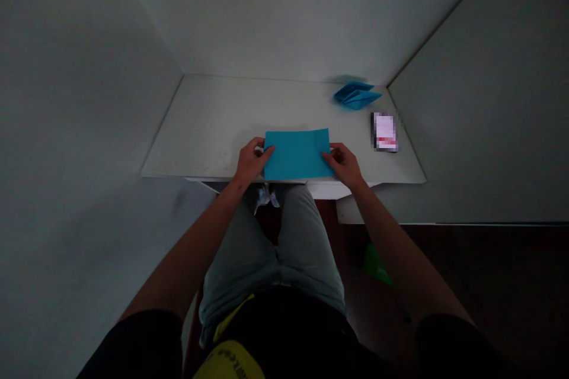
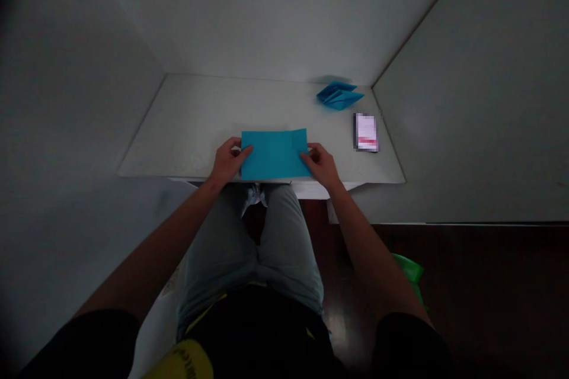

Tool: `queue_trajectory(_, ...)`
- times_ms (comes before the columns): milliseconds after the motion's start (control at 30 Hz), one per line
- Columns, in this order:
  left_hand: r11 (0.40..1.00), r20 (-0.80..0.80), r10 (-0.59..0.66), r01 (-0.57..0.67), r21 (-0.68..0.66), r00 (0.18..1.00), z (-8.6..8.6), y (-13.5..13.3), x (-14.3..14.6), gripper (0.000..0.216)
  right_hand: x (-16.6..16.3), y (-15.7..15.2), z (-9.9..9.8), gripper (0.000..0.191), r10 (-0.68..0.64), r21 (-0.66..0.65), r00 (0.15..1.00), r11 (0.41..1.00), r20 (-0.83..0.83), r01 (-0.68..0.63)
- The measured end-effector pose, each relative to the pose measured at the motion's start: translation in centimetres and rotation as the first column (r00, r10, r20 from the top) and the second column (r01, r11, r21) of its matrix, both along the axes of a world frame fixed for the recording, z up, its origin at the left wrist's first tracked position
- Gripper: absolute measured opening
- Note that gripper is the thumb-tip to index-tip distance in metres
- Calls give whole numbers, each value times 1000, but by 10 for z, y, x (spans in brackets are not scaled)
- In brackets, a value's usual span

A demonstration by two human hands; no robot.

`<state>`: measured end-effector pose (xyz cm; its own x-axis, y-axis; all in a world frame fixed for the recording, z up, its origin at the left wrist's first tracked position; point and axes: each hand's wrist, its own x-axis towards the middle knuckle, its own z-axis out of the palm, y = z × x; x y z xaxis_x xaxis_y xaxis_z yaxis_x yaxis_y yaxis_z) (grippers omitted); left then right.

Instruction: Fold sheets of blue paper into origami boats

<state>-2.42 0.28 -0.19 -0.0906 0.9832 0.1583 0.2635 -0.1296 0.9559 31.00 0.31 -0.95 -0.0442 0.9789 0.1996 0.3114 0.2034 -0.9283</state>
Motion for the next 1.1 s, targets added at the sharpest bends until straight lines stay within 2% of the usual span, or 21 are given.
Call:
queue_trajectory(67, 1000, -75, 6, -5, 15, 997, 0, -1, 1, 24, -1, -2, 1, 62, -6, 39, 994, 999, 113, 1)
queue_trajectory(167, 997, -186, -2, 17, 79, 983, 3, -2, 1, 24, -2, -6, 3, 56, 26, 89, 957, 995, 289, -54)
queue_trajectory(267, 980, -344, -99, 151, 128, 934, 7, -6, 1, 29, -1, -10, 6, 51, 50, 139, 891, 982, 450, -126)
queue_trajectory(333, 950, -497, -181, 282, 135, 849, 11, -11, 1, 32, -1, -13, 9, 49, 69, 162, 851, 971, 521, -178)
queue_trajectory(433, 887, -711, -283, 457, 60, 643, 16, -18, 4, 43, -2, -16, 15, 45, 125, 192, 788, 936, 602, -295)
queue_trajectory(500, 854, -788, -325, 521, -7, 523, 18, -21, 6, 54, -2, -17, 17, 42, 174, 178, 733, 910, 657, -376)
queue_trajectory(600, 831, -835, -340, 555, -51, 433, 20, -22, 8, 63, -4, -18, 18, 40, 212, 120, 657, 898, 723, -422)
queue_trajectory(700, 823, -856, -330, 566, -53, 399, 19, -22, 8, 66, -9, -19, 18, 39, 212, 72, 610, 911, 764, -406)
queue_trajectory(800, 817, -868, -316, 575, -45, 382, 18, -21, 7, 68, -22, -18, 19, 47, 203, 45, 586, 924, 784, -380)
queue_trajectory(967, 816, -876, -302, 578, -33, 376, 17, -21, 7, 68, -58, -21, 21, 56, 161, 45, 547, 938, 822, -344)
queue_trajectory(1100, 825, -879, -292, 564, -32, 377, 17, -21, 9, 69, -74, -28, 13, 68, 149, 64, 528, 929, 836, -365)
